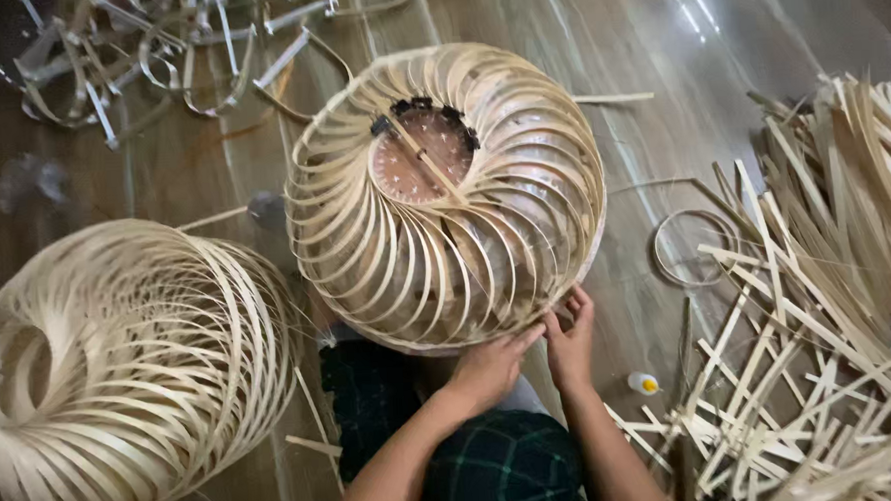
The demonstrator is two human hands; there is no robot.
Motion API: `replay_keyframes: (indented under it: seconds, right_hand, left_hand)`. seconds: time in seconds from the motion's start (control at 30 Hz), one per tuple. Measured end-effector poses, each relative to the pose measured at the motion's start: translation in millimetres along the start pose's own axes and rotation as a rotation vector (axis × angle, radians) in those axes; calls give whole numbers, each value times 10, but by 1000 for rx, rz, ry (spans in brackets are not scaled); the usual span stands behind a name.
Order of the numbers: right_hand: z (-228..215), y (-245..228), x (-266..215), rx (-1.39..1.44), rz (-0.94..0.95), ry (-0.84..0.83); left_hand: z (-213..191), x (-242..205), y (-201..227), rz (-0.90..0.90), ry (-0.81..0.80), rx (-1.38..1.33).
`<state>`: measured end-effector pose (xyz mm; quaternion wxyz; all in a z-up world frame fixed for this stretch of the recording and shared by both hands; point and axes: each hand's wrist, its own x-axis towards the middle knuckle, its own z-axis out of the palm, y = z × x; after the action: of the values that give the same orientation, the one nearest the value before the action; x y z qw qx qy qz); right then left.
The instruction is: The person constructs a bamboo lamp by applying glue to the edges of curved wooden slats and pressing them into place on a circular frame.
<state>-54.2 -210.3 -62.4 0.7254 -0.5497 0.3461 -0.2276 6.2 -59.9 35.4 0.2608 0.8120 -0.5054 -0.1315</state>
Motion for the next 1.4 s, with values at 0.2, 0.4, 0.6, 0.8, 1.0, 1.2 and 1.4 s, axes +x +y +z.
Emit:
replay_keyframes:
  seconds: [0.2, 0.4, 0.6, 0.8, 1.0, 1.2, 1.4]
  right_hand:
    - [25, -50, -37, 25, -18, -10]
    - [16, -89, -11, 86, 6, -48]
    - [26, -62, -70, 38, -27, -65]
    - [34, -57, -77, 71, -70, -77]
    - [-52, -78, -145, -150, 36, -42]
    - [-82, 49, -126, -14, -73, -119]
    - [-39, 105, -70, -31, -141, -103]
  left_hand:
    - [127, -44, -20, -160, -11, -145]
    - [205, -119, -48, -127, -10, -65]
    - [333, -164, -113, -143, 3, -13]
    - [374, -145, -144, -134, -5, 12]
    - [388, -208, -127, -141, -2, 21]
    - [450, -268, -224, -288, -174, 114]
    - [448, -262, -278, -134, -16, 104]
